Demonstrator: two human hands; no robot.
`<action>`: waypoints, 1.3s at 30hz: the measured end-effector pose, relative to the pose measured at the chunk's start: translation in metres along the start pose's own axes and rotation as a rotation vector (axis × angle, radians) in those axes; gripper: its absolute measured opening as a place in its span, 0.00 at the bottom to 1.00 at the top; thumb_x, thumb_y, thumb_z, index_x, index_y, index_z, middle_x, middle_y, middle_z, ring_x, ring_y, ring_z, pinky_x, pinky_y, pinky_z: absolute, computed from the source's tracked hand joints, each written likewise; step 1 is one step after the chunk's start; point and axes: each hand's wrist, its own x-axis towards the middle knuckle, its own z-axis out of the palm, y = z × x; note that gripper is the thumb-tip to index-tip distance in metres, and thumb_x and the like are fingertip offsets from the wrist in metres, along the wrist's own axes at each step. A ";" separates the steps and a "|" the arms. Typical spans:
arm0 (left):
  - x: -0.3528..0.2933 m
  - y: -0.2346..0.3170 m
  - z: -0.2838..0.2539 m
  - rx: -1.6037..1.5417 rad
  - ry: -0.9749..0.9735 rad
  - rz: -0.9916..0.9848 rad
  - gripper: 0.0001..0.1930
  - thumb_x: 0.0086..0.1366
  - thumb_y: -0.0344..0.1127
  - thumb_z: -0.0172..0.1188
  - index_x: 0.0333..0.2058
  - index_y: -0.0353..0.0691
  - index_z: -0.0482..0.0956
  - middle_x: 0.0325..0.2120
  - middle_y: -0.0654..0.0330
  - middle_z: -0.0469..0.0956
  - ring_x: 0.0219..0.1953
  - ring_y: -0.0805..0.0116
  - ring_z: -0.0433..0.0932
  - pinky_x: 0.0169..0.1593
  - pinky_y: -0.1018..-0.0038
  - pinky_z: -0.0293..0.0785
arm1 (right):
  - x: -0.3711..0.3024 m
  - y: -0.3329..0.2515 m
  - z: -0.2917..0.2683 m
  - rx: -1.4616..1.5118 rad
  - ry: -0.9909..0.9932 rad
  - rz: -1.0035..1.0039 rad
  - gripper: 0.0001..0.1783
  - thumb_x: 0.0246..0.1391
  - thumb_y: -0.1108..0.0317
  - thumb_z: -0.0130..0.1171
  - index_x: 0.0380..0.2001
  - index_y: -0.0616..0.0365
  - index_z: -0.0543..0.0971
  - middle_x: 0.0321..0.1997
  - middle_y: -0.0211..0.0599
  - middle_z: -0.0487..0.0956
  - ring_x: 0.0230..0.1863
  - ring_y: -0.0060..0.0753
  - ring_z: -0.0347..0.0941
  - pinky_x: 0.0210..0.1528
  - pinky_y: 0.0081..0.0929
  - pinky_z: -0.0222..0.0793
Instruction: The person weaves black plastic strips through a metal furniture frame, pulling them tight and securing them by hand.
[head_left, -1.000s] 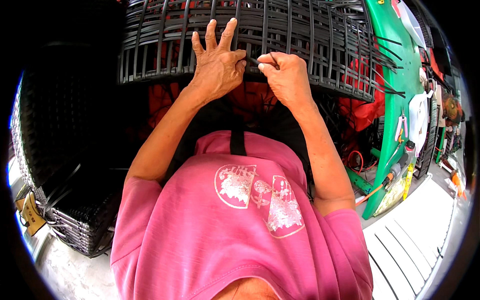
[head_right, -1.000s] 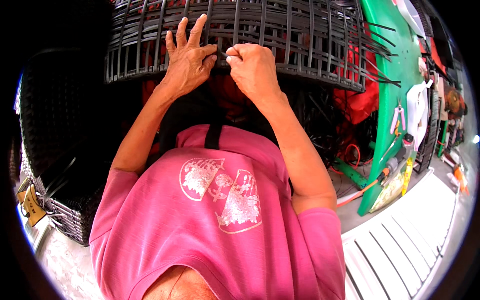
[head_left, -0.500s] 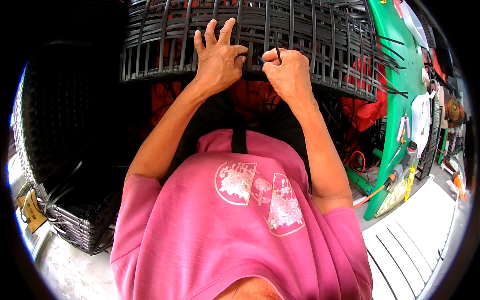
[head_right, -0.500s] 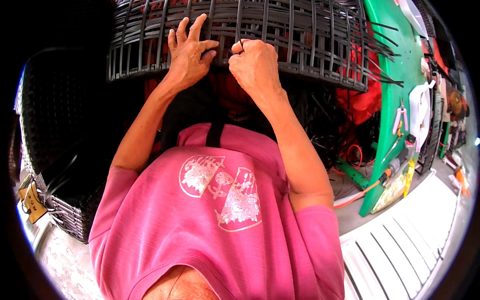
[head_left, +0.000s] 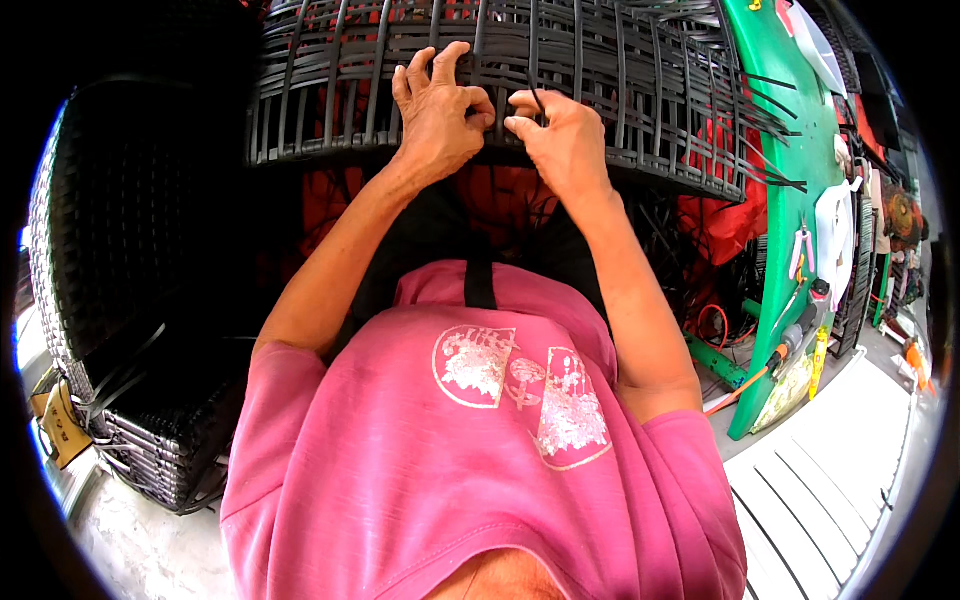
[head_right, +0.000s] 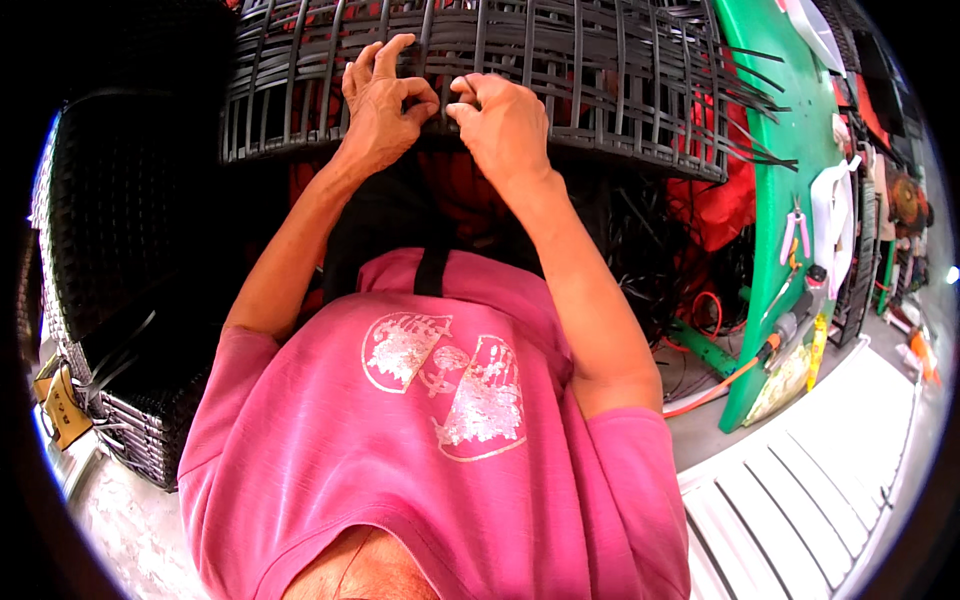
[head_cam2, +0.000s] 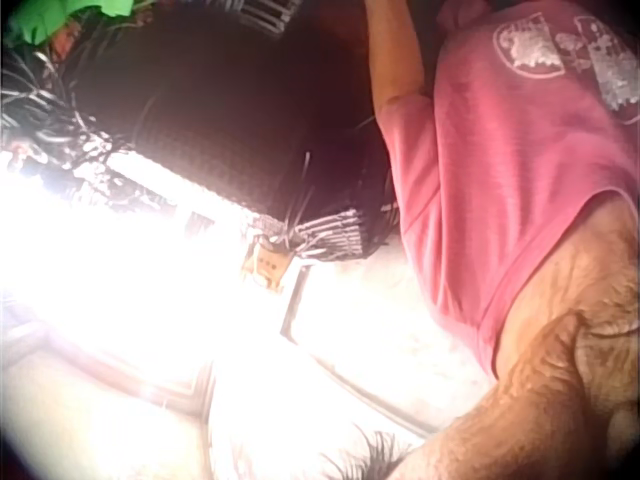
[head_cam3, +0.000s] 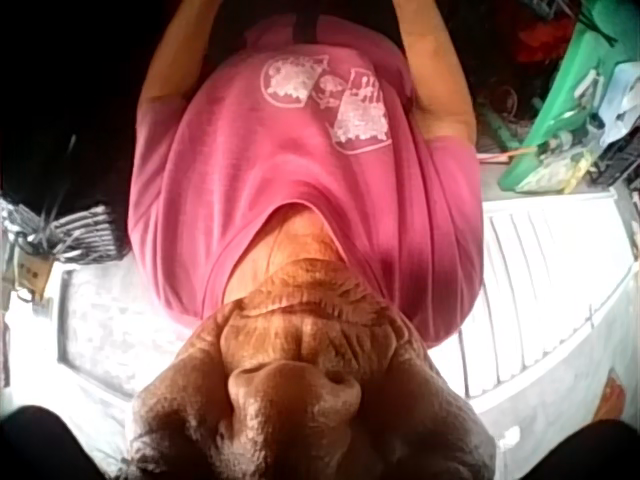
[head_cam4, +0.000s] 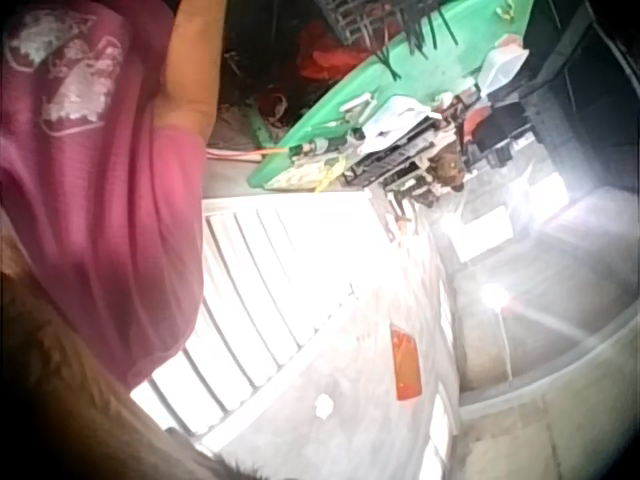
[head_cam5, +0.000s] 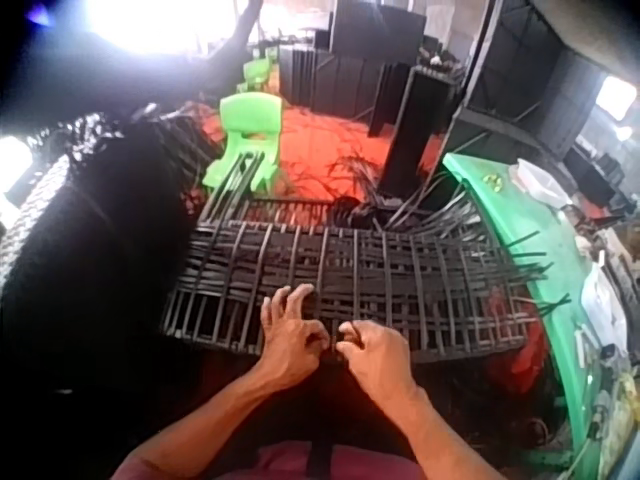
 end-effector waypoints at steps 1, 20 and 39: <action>-0.003 -0.001 0.001 -0.034 0.056 0.020 0.06 0.45 0.27 0.62 0.24 0.47 0.81 0.59 0.55 0.57 0.62 0.43 0.49 0.61 0.46 0.42 | -0.005 -0.001 0.004 -0.092 0.113 -0.117 0.09 0.46 0.72 0.60 0.33 0.61 0.81 0.34 0.40 0.80 0.31 0.32 0.76 0.36 0.25 0.70; -0.040 0.007 -0.034 -0.154 0.326 0.023 0.09 0.53 0.21 0.59 0.32 0.43 0.77 0.53 0.57 0.65 0.58 0.51 0.58 0.59 0.63 0.54 | -0.016 -0.013 0.028 0.568 -0.079 0.086 0.05 0.49 0.74 0.60 0.29 0.66 0.77 0.21 0.32 0.78 0.18 0.20 0.66 0.22 0.19 0.64; -0.037 -0.042 -0.015 0.051 -0.094 -0.080 0.05 0.46 0.34 0.64 0.26 0.50 0.82 0.59 0.56 0.57 0.63 0.47 0.50 0.61 0.49 0.44 | -0.005 -0.008 0.059 0.187 0.019 -0.055 0.09 0.43 0.68 0.57 0.21 0.63 0.79 0.20 0.46 0.76 0.24 0.46 0.75 0.28 0.37 0.67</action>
